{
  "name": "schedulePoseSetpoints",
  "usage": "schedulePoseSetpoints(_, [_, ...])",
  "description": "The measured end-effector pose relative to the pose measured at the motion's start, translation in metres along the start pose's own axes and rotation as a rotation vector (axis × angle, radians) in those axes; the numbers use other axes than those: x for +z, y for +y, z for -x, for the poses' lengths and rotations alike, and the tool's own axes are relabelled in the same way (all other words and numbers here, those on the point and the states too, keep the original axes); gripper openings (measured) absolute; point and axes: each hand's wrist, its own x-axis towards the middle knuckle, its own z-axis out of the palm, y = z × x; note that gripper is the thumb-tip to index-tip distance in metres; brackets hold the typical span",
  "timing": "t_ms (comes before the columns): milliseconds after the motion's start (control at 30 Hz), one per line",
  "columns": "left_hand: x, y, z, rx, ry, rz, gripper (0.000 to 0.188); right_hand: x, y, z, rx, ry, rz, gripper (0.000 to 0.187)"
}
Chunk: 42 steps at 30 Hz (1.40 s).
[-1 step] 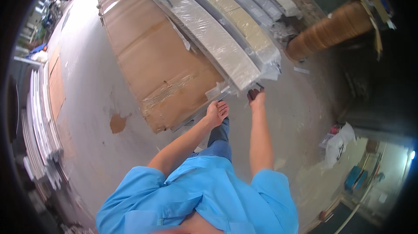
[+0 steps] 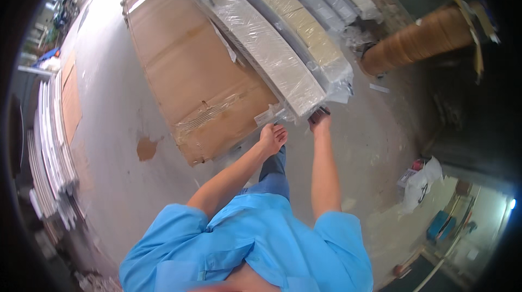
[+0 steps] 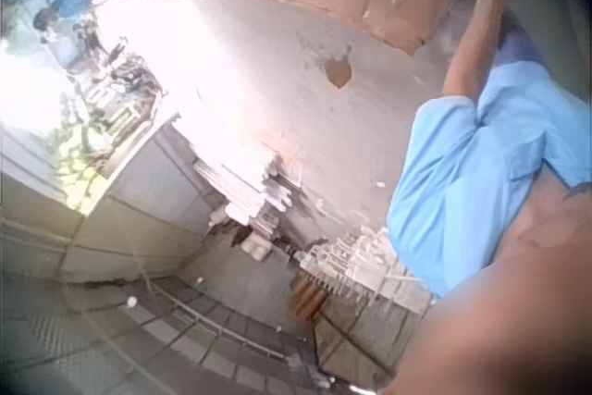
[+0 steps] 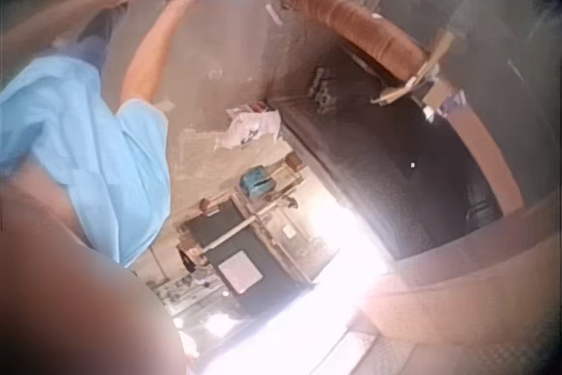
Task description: The person repeatedly picks up long, plastic-wrapped rectangular items and places them into a vertical stack. The person also briefly handles a clipboard and papers near the end of the clip.
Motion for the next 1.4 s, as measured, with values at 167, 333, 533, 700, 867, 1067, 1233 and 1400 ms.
schedulePoseSetpoints(167, [0.067,-0.001,-0.087,0.112,0.048,0.382,0.045,0.019,-0.018,-0.034,0.207,-0.446,-0.031,0.049])
schedulePoseSetpoints(333, [0.075,-0.015,-0.105,0.198,0.129,0.378,0.058,0.016,-0.044,-0.027,0.297,-0.513,-0.09,0.051])
schedulePoseSetpoints(533, [0.081,-0.017,-0.1,0.326,0.249,0.391,0.05,0.048,-0.039,-0.019,0.433,-0.365,0.008,0.049])
schedulePoseSetpoints(700, [0.047,-0.005,-0.028,0.164,0.294,0.515,0.043,0.027,-0.001,0.025,0.527,-0.379,-0.015,0.046])
schedulePoseSetpoints(867, [-0.013,0.01,0.086,0.249,-0.066,0.394,0.065,0.017,0.003,0.114,0.543,-0.575,0.235,0.047])
schedulePoseSetpoints(1067, [-0.129,0.024,0.16,0.503,-0.189,0.318,0.058,0.08,0.085,0.185,0.299,-0.891,0.767,0.059])
schedulePoseSetpoints(1233, [-0.256,0.036,0.196,0.76,-0.075,0.197,0.071,0.087,0.217,0.267,0.086,-1.128,0.787,0.05])
schedulePoseSetpoints(1400, [-0.378,0.083,0.258,0.67,0.009,0.116,0.073,0.121,0.327,0.372,0.144,-1.047,0.727,0.045])
